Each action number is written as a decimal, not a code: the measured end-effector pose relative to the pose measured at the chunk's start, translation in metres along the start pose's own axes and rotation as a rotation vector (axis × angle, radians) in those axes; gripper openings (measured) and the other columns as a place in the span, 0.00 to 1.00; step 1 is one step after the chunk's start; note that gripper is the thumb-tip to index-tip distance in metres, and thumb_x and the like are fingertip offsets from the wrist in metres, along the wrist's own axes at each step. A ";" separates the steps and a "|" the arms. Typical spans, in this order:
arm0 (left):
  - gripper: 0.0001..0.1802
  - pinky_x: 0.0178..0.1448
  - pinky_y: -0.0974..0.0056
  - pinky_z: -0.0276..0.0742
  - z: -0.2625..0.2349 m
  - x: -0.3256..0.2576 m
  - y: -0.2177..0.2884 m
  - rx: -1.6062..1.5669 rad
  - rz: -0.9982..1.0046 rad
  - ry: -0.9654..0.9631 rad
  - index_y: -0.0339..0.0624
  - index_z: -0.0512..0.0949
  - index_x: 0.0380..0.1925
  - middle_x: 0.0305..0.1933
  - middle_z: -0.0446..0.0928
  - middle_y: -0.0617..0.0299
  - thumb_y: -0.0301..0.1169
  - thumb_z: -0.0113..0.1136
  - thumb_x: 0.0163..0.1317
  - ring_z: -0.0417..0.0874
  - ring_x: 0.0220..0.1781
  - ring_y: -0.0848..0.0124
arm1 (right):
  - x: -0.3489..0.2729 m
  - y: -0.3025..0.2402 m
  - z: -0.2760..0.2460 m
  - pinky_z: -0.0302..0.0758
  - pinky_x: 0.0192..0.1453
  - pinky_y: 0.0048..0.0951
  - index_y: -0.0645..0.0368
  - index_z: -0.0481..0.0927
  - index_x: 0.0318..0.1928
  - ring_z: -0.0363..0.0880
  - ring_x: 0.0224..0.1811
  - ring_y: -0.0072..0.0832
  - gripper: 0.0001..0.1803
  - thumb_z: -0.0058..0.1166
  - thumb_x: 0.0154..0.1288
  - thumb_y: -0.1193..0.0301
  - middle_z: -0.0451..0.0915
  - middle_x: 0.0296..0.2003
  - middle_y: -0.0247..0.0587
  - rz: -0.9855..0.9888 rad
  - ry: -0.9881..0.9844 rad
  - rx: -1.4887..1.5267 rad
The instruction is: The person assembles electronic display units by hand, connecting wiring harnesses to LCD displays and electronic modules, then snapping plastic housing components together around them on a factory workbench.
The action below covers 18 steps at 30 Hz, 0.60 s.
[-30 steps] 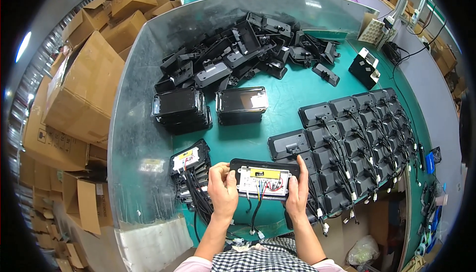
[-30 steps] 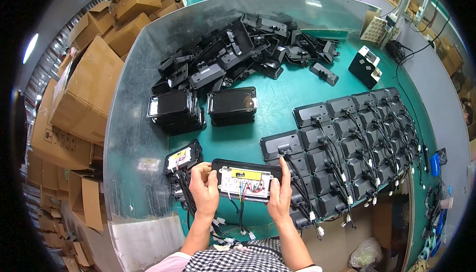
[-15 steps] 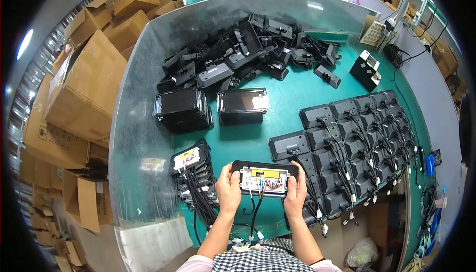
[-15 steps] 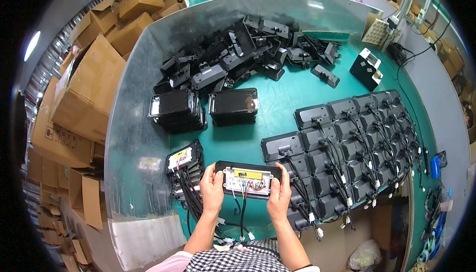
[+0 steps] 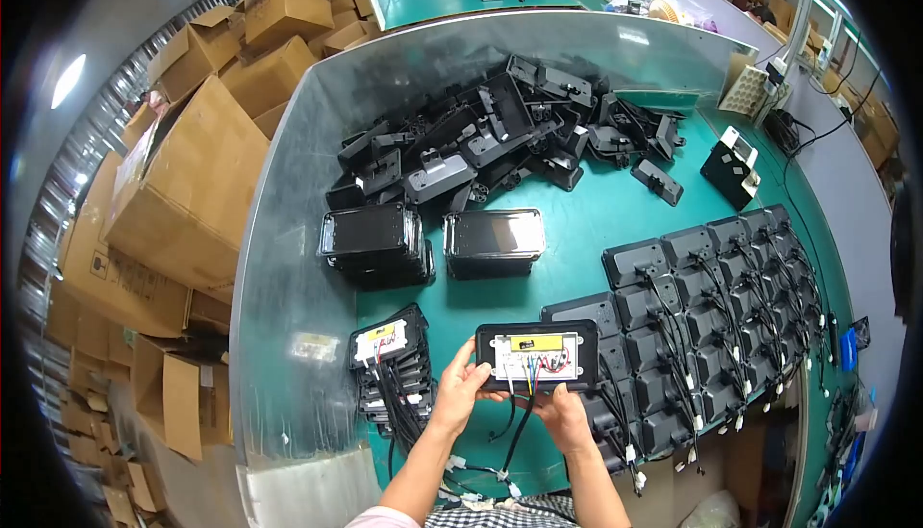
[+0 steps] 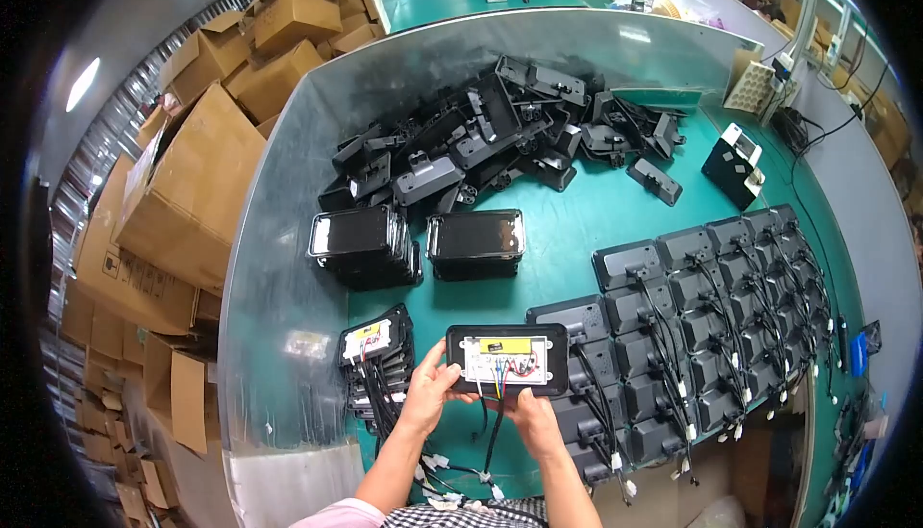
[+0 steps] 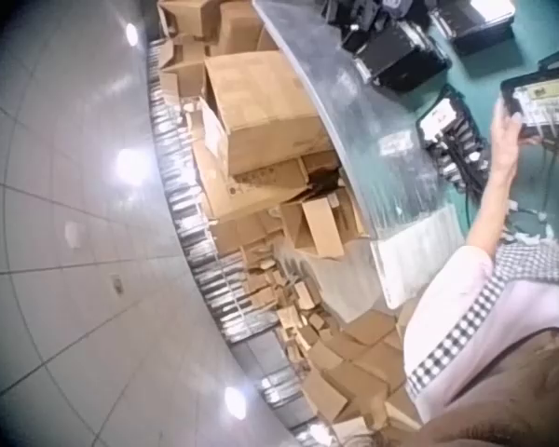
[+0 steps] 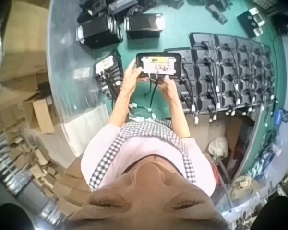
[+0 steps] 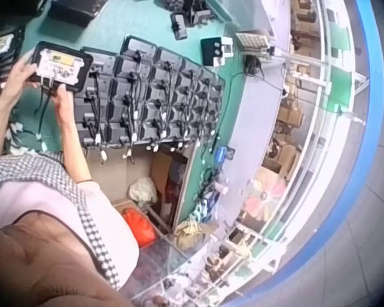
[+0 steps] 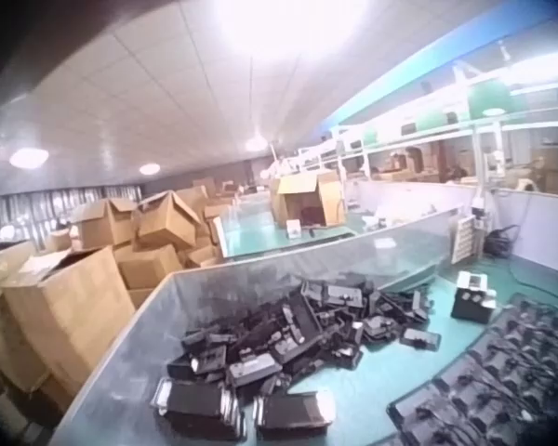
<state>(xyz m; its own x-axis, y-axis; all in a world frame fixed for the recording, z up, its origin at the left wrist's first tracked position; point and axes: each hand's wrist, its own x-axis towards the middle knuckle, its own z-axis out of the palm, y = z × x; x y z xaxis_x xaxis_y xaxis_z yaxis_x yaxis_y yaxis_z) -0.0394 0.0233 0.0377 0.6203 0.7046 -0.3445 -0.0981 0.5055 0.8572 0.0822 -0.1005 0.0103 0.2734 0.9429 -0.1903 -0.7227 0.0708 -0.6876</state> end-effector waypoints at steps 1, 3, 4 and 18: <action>0.30 0.29 0.70 0.80 -0.003 0.009 0.004 0.001 0.003 0.002 0.38 0.52 0.64 0.36 0.78 0.54 0.26 0.47 0.63 0.81 0.26 0.70 | 0.005 0.000 0.003 0.69 0.56 0.42 0.64 0.60 0.60 0.71 0.54 0.38 0.34 0.41 0.66 0.49 0.70 0.54 0.47 0.013 0.067 0.010; 0.31 0.29 0.70 0.78 -0.012 0.035 0.022 0.375 -0.127 -0.173 0.38 0.54 0.64 0.35 0.78 0.54 0.29 0.51 0.62 0.81 0.26 0.71 | 0.012 0.002 -0.004 0.71 0.55 0.43 0.66 0.61 0.59 0.73 0.52 0.40 0.33 0.39 0.67 0.49 0.72 0.51 0.49 0.025 0.131 0.020; 0.31 0.30 0.69 0.77 -0.023 0.056 0.035 0.643 -0.076 -0.285 0.39 0.59 0.62 0.34 0.78 0.55 0.32 0.55 0.60 0.80 0.26 0.74 | 0.011 0.005 -0.014 0.73 0.52 0.42 0.67 0.62 0.57 0.76 0.48 0.41 0.32 0.37 0.68 0.50 0.75 0.46 0.50 0.051 0.097 0.116; 0.17 0.26 0.67 0.80 -0.083 0.371 0.159 0.396 0.144 0.505 0.31 0.67 0.46 0.42 0.76 0.43 0.36 0.47 0.65 0.83 0.29 0.60 | 0.021 0.006 -0.029 0.54 0.10 0.21 0.63 0.68 0.39 0.61 0.07 0.21 0.22 0.46 0.66 0.53 0.68 0.15 0.34 0.275 0.391 -0.075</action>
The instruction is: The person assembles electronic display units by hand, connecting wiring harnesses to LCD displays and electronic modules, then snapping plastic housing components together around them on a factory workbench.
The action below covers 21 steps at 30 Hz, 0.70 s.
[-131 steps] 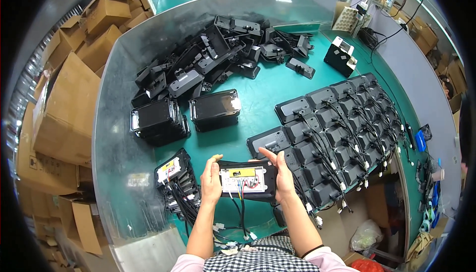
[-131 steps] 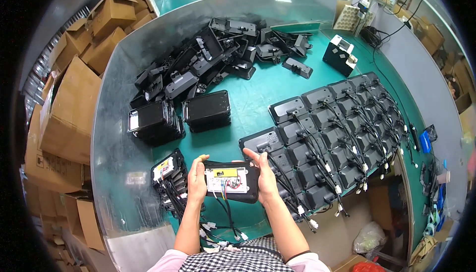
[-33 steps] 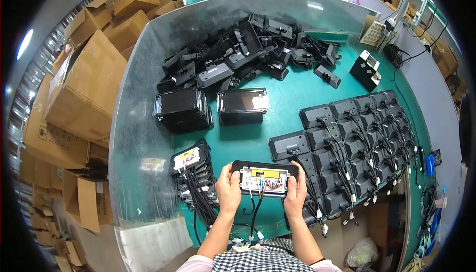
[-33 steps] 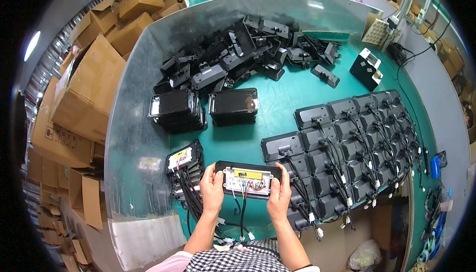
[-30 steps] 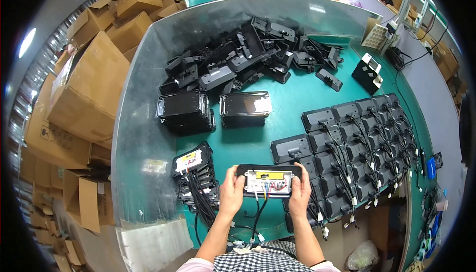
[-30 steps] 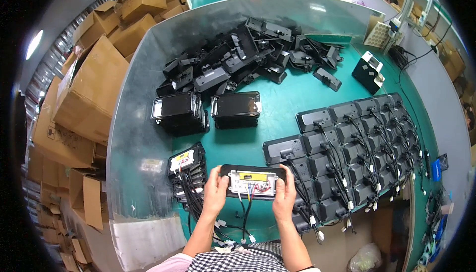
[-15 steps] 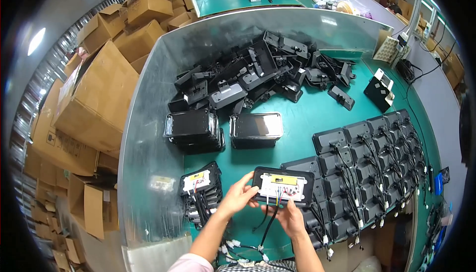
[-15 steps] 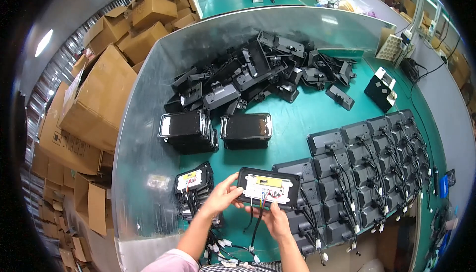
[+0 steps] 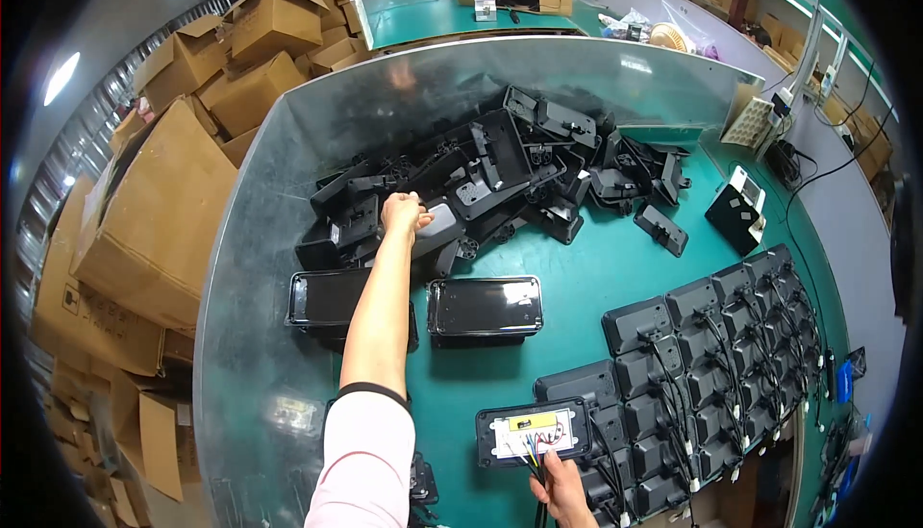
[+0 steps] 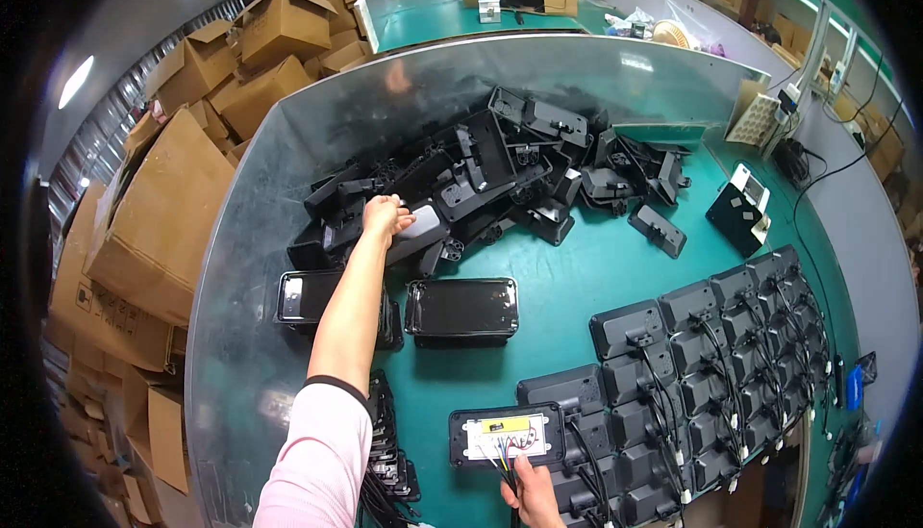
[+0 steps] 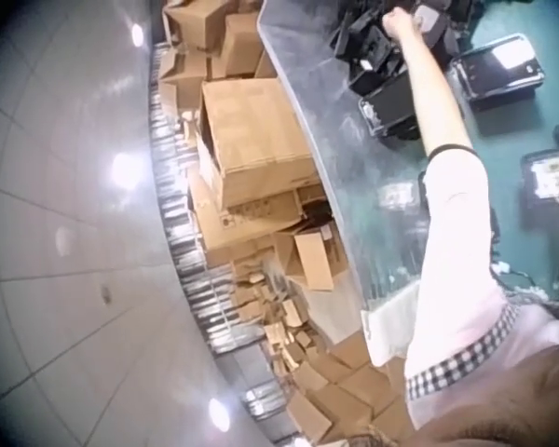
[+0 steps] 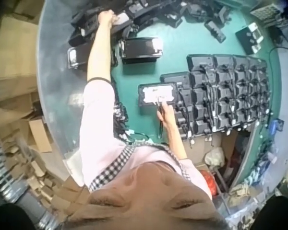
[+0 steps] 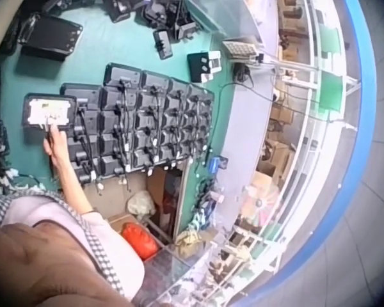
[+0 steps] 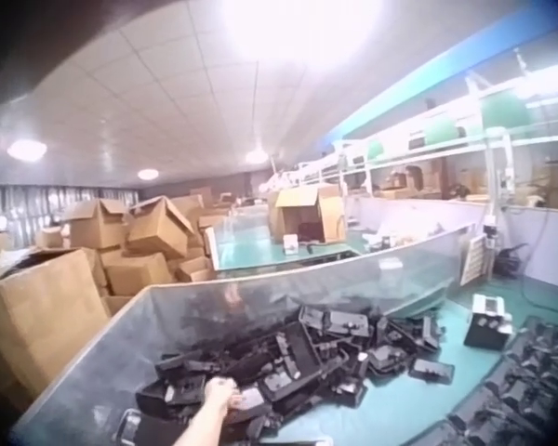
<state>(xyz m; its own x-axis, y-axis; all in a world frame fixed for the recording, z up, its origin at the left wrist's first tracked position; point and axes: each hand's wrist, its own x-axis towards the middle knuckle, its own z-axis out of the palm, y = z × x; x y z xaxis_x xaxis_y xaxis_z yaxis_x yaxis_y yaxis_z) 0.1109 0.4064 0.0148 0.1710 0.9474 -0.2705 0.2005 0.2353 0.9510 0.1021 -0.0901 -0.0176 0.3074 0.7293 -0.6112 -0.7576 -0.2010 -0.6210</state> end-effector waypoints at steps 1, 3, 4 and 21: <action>0.16 0.27 0.68 0.80 0.008 -0.012 0.003 -0.027 0.024 -0.016 0.31 0.68 0.45 0.38 0.78 0.44 0.34 0.47 0.65 0.83 0.27 0.62 | -0.002 0.003 -0.005 0.55 0.10 0.20 0.63 0.68 0.40 0.61 0.07 0.21 0.22 0.46 0.66 0.53 0.68 0.16 0.34 0.049 0.009 -0.024; 0.13 0.28 0.69 0.79 0.007 -0.050 0.021 -0.030 0.060 -0.029 0.32 0.73 0.37 0.32 0.79 0.48 0.34 0.51 0.63 0.83 0.27 0.65 | -0.004 -0.006 0.010 0.61 0.14 0.22 0.65 0.70 0.35 0.67 0.11 0.23 0.17 0.45 0.68 0.60 0.71 0.14 0.40 -0.055 0.056 0.086; 0.13 0.28 0.69 0.79 0.001 -0.071 0.031 -0.022 0.061 -0.028 0.32 0.73 0.37 0.32 0.79 0.48 0.34 0.51 0.63 0.83 0.27 0.65 | -0.002 -0.005 0.008 0.61 0.14 0.22 0.65 0.70 0.35 0.67 0.11 0.24 0.17 0.45 0.68 0.60 0.71 0.14 0.40 -0.035 0.061 0.063; 0.10 0.24 0.65 0.70 -0.069 -0.407 -0.024 0.947 1.284 -0.498 0.43 0.74 0.23 0.21 0.70 0.64 0.24 0.64 0.40 0.74 0.22 0.68 | -0.032 -0.015 0.015 0.58 0.12 0.20 0.59 0.70 0.25 0.66 0.09 0.21 0.18 0.44 0.67 0.59 0.70 0.11 0.35 -0.116 -0.009 0.055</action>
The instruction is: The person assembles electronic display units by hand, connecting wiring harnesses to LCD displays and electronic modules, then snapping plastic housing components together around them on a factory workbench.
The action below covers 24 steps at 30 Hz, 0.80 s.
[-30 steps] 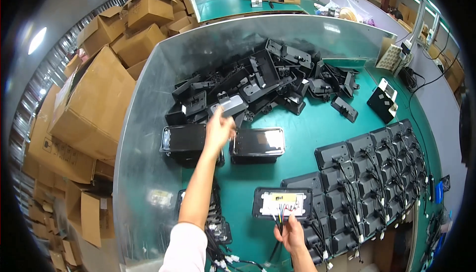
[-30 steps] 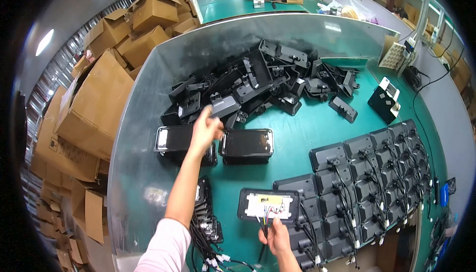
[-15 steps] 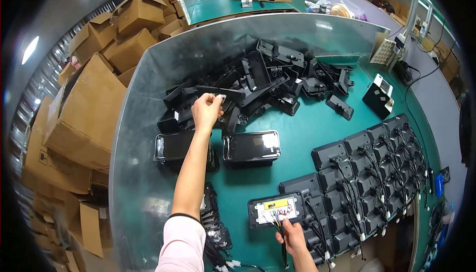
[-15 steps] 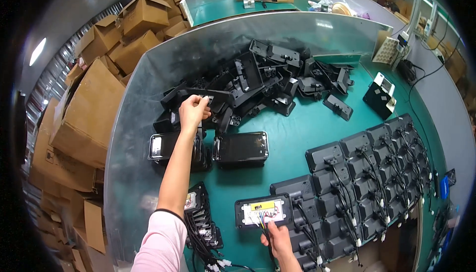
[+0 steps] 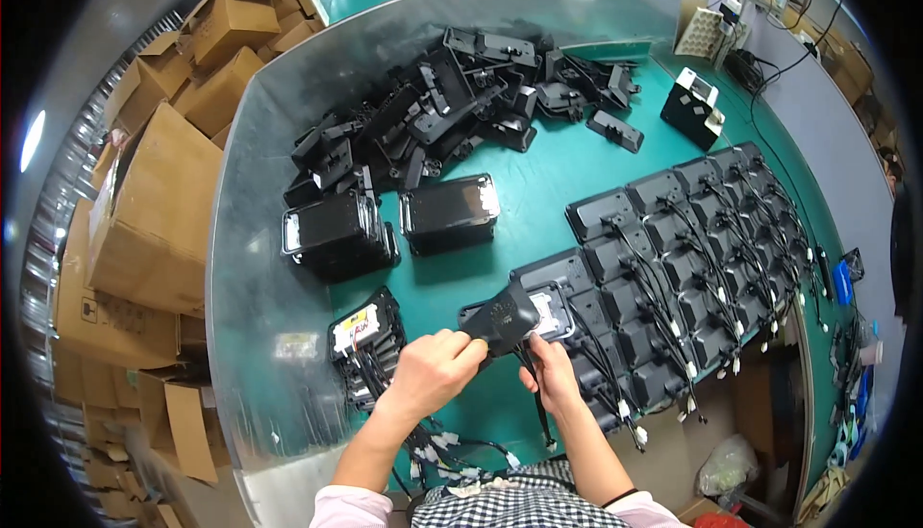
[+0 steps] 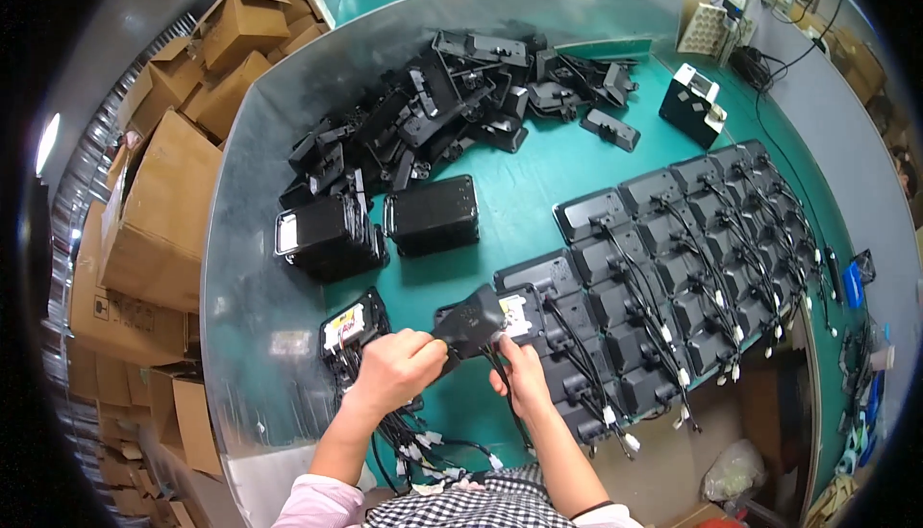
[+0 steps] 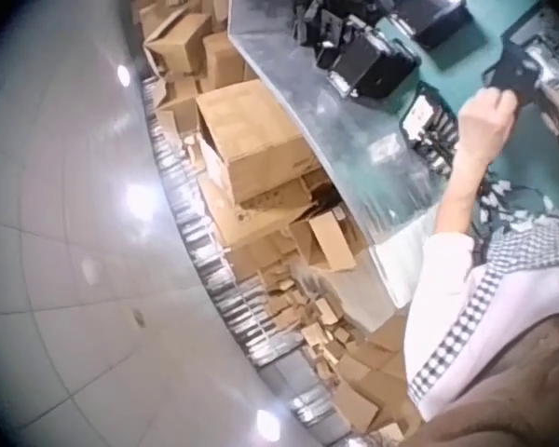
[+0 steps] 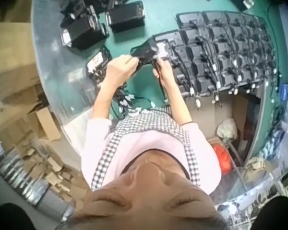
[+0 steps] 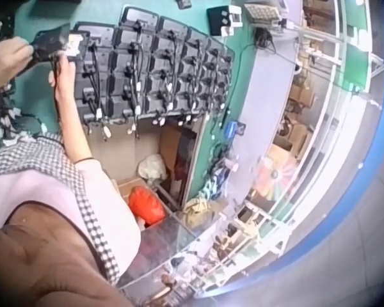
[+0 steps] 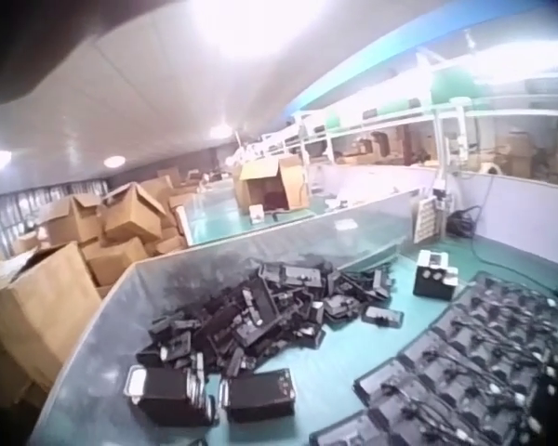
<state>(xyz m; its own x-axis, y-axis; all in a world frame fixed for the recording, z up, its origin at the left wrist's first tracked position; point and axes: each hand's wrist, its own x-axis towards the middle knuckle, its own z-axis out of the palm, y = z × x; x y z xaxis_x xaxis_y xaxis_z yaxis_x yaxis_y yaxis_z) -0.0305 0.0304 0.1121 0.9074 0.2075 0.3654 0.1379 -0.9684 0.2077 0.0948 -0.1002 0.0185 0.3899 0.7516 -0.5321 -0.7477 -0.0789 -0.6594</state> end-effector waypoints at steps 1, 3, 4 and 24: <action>0.13 0.26 0.65 0.72 0.010 -0.006 0.004 -0.015 0.041 -0.045 0.42 0.74 0.30 0.24 0.71 0.62 0.25 0.64 0.41 0.75 0.24 0.66 | 0.000 0.008 -0.008 0.55 0.11 0.20 0.59 0.70 0.26 0.63 0.08 0.20 0.18 0.39 0.68 0.59 0.67 0.11 0.33 -0.022 -0.068 0.040; 0.14 0.26 0.65 0.71 0.029 -0.014 0.012 -0.090 -0.049 0.048 0.43 0.73 0.32 0.24 0.70 0.63 0.26 0.63 0.42 0.74 0.24 0.67 | -0.010 0.008 -0.005 0.54 0.11 0.20 0.59 0.70 0.27 0.61 0.08 0.19 0.18 0.38 0.68 0.59 0.67 0.11 0.32 -0.004 -0.092 0.092; 0.16 0.26 0.66 0.71 0.033 -0.017 0.016 -0.157 -0.137 0.146 0.43 0.73 0.34 0.23 0.69 0.64 0.28 0.63 0.42 0.74 0.25 0.67 | -0.013 0.005 -0.003 0.54 0.11 0.20 0.59 0.70 0.27 0.60 0.08 0.19 0.18 0.37 0.68 0.60 0.67 0.11 0.32 0.009 -0.123 0.145; 0.52 0.50 0.47 0.73 0.040 -0.035 0.051 -0.058 -0.688 -0.026 0.65 0.56 0.64 0.57 0.58 0.40 0.38 0.71 0.36 0.61 0.58 0.42 | -0.043 0.007 0.012 0.70 0.20 0.31 0.63 0.73 0.41 0.74 0.18 0.33 0.13 0.54 0.55 0.73 0.76 0.29 0.43 -0.701 -0.011 -0.985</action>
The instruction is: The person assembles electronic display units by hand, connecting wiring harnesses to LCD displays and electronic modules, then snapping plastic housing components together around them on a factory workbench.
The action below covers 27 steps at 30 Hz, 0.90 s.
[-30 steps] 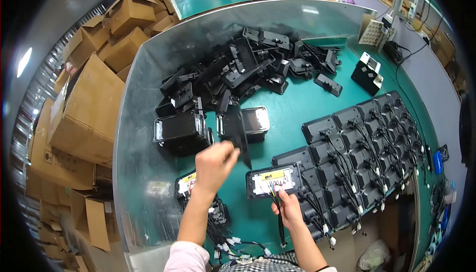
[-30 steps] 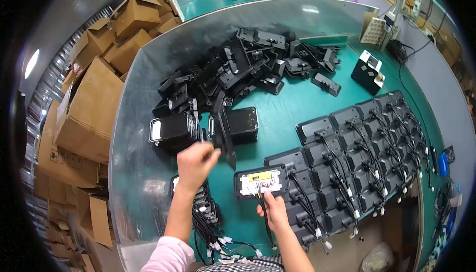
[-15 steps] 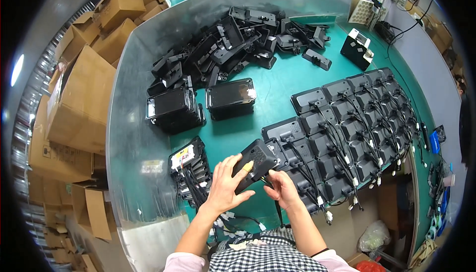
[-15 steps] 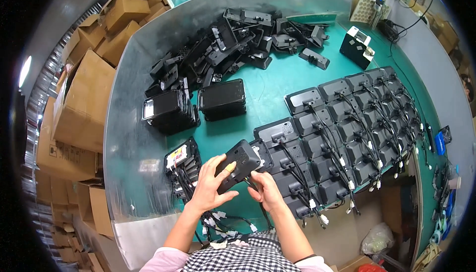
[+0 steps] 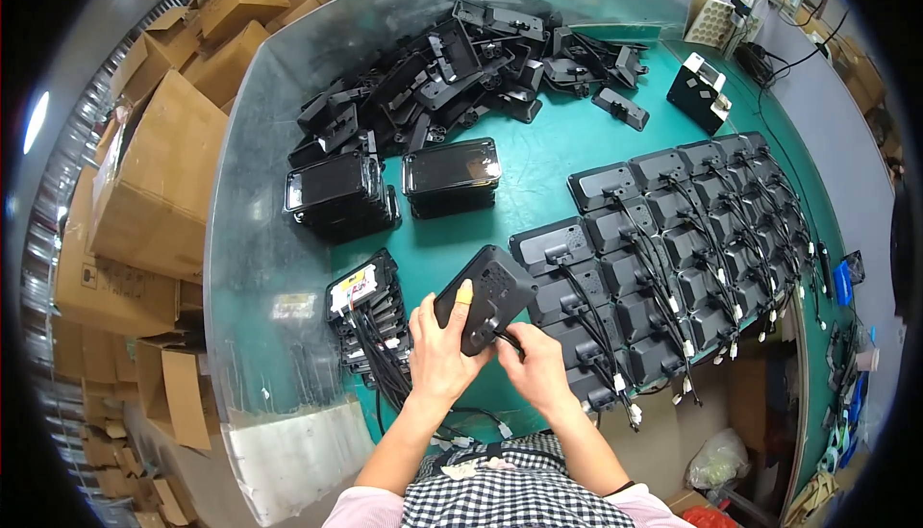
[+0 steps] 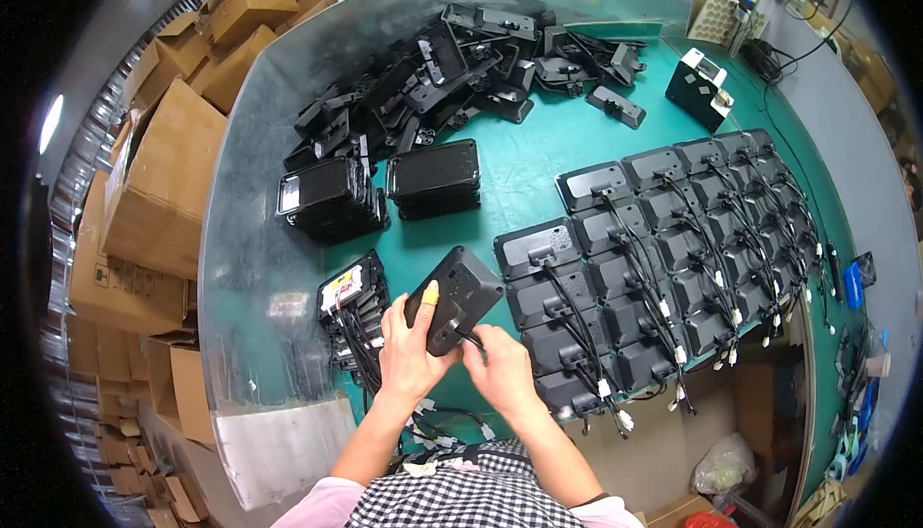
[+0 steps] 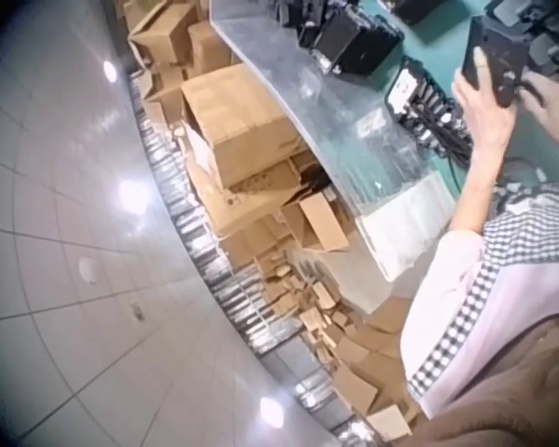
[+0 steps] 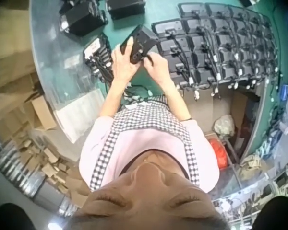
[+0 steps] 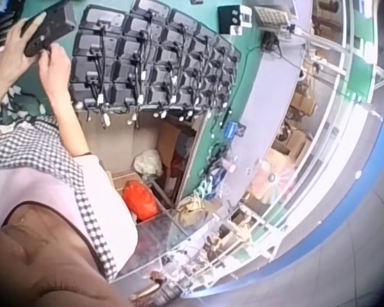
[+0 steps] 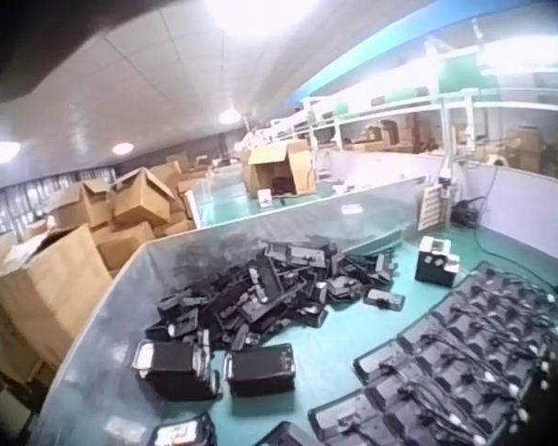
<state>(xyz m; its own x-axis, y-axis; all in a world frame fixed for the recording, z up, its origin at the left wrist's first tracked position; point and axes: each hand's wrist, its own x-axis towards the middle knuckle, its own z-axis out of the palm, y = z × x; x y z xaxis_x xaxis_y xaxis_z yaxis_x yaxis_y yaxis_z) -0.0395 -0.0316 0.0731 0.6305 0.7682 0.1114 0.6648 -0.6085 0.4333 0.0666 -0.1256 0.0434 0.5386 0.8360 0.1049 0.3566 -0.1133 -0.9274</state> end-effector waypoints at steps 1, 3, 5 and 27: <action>0.51 0.48 0.47 0.75 -0.004 -0.001 0.002 0.004 -0.027 -0.052 0.65 0.56 0.65 0.57 0.58 0.40 0.40 0.71 0.37 0.62 0.58 0.43 | -0.001 -0.006 0.001 0.72 0.23 0.35 0.62 0.74 0.39 0.75 0.20 0.38 0.10 0.54 0.55 0.72 0.75 0.28 0.46 -0.032 0.033 -0.155; 0.50 0.47 0.47 0.75 -0.008 0.000 0.003 -0.002 -0.052 -0.132 0.65 0.56 0.65 0.57 0.59 0.41 0.42 0.70 0.38 0.63 0.57 0.44 | -0.003 -0.021 -0.001 0.73 0.24 0.39 0.60 0.73 0.32 0.76 0.23 0.43 0.06 0.54 0.56 0.71 0.73 0.25 0.45 -0.064 0.060 -0.375; 0.50 0.47 0.47 0.75 -0.016 0.001 0.005 -0.009 -0.079 -0.210 0.65 0.56 0.65 0.57 0.59 0.41 0.43 0.70 0.38 0.64 0.57 0.44 | -0.006 -0.026 -0.004 0.73 0.24 0.38 0.60 0.73 0.31 0.76 0.22 0.42 0.06 0.54 0.56 0.71 0.73 0.24 0.44 -0.089 0.061 -0.385; 0.46 0.53 0.56 0.72 -0.012 -0.010 -0.017 -0.285 0.047 -0.373 0.47 0.57 0.64 0.56 0.61 0.49 0.45 0.65 0.45 0.73 0.52 0.51 | -0.013 -0.018 -0.016 0.71 0.29 0.42 0.61 0.70 0.30 0.73 0.27 0.46 0.07 0.50 0.60 0.71 0.70 0.26 0.46 -0.077 -0.021 -0.251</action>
<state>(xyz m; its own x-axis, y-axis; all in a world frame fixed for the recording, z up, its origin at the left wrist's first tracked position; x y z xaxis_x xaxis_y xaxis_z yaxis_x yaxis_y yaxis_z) -0.0616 -0.0264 0.0755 0.7927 0.5854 -0.1700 0.5288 -0.5217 0.6695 0.0658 -0.1431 0.0645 0.4879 0.8578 0.1616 0.5754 -0.1768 -0.7985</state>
